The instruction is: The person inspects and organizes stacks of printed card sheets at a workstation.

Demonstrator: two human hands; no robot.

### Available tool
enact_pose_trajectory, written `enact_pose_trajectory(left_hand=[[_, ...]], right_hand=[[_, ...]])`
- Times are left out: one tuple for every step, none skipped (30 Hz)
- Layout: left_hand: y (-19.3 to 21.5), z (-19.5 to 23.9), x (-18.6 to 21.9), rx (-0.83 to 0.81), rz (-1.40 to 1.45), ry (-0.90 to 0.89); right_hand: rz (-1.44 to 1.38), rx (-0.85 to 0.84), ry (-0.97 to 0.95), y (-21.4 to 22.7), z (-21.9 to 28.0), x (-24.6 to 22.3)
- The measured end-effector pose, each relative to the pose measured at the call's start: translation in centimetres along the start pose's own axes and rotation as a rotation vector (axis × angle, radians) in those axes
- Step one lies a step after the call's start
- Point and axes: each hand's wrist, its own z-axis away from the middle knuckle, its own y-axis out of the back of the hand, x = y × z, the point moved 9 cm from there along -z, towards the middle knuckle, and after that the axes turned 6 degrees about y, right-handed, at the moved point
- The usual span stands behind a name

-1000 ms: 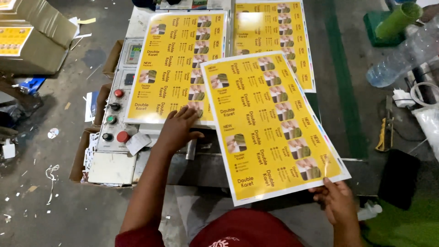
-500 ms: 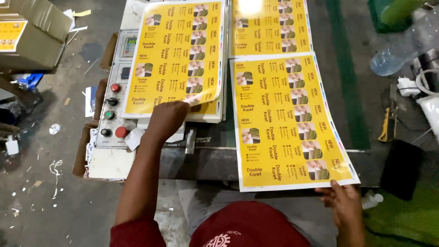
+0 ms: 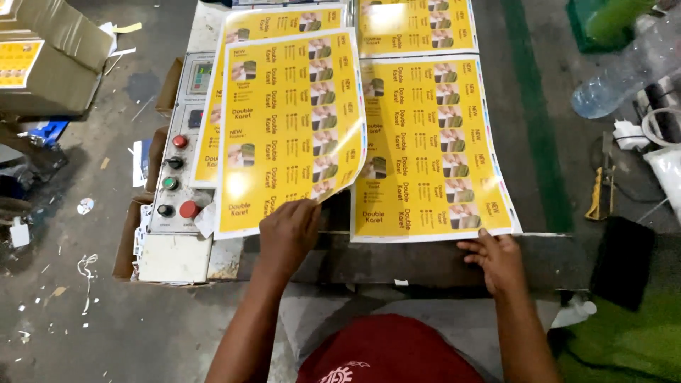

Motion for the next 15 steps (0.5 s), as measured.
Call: enact_pose_trajectory(left_hand=[[-0.1,0.5,0.5,0.001,0.001,0.000],[-0.2,0.8,0.7,0.005,0.031,0.015],[-0.2,1.2,1.0,0.010,0.061,0.029],[-0.3,1.6,1.4,0.013,0.059,0.029],[-0.3,2.1,2.1,0.008,0.123,-0.001],[-0.4,2.7,2.8,0.003,0.187,-0.027],[-1.3,2.9,3.3,0.007,0.184,-0.022],[-2.2,3.5,4.3,-0.034,0.260,-0.093],[-2.9,4.3,5.3,-0.075,0.335,-0.164],[-3.9,4.8,5.7,-0.045,0.301,-0.122],[-5.4,5.5,6.9,-0.104,0.339,-0.183],[-6.8,6.3,8.0,-0.156,0.373,-0.227],[-7.7,6.5,8.4,-0.119,0.333,-0.168],[-9.3,7.0,10.0,-0.197,0.342,-0.247],[-10.9,7.3,11.4,-0.277,0.353,-0.323]], right_hand=[[0.001,0.000,0.001,-0.1,0.1,-0.3],[-0.010,-0.021,-0.007,-0.5,0.0,-0.5],[-0.021,-0.042,-0.014,-0.8,0.0,-0.7],[-0.022,-0.046,-0.012,-1.1,0.5,-0.9],[0.012,-0.042,-0.039,-1.3,0.9,-0.7],[0.050,-0.040,-0.068,-1.4,1.4,-0.6],[0.053,-0.046,-0.068,-1.5,2.5,-0.3],[0.084,-0.076,-0.112,-2.1,3.2,0.3],[0.116,-0.105,-0.155,-2.8,4.1,1.1],[0.136,-0.163,-0.162,-4.3,4.9,1.4],[0.143,-0.246,-0.172,-6.0,6.0,1.9],[0.160,-0.344,-0.188,-7.6,6.9,2.3],[0.191,-0.417,-0.201,-7.9,7.1,3.4],[0.145,-0.453,-0.178,-8.0,7.1,3.9],[0.097,-0.489,-0.159,-8.0,6.9,4.4]])
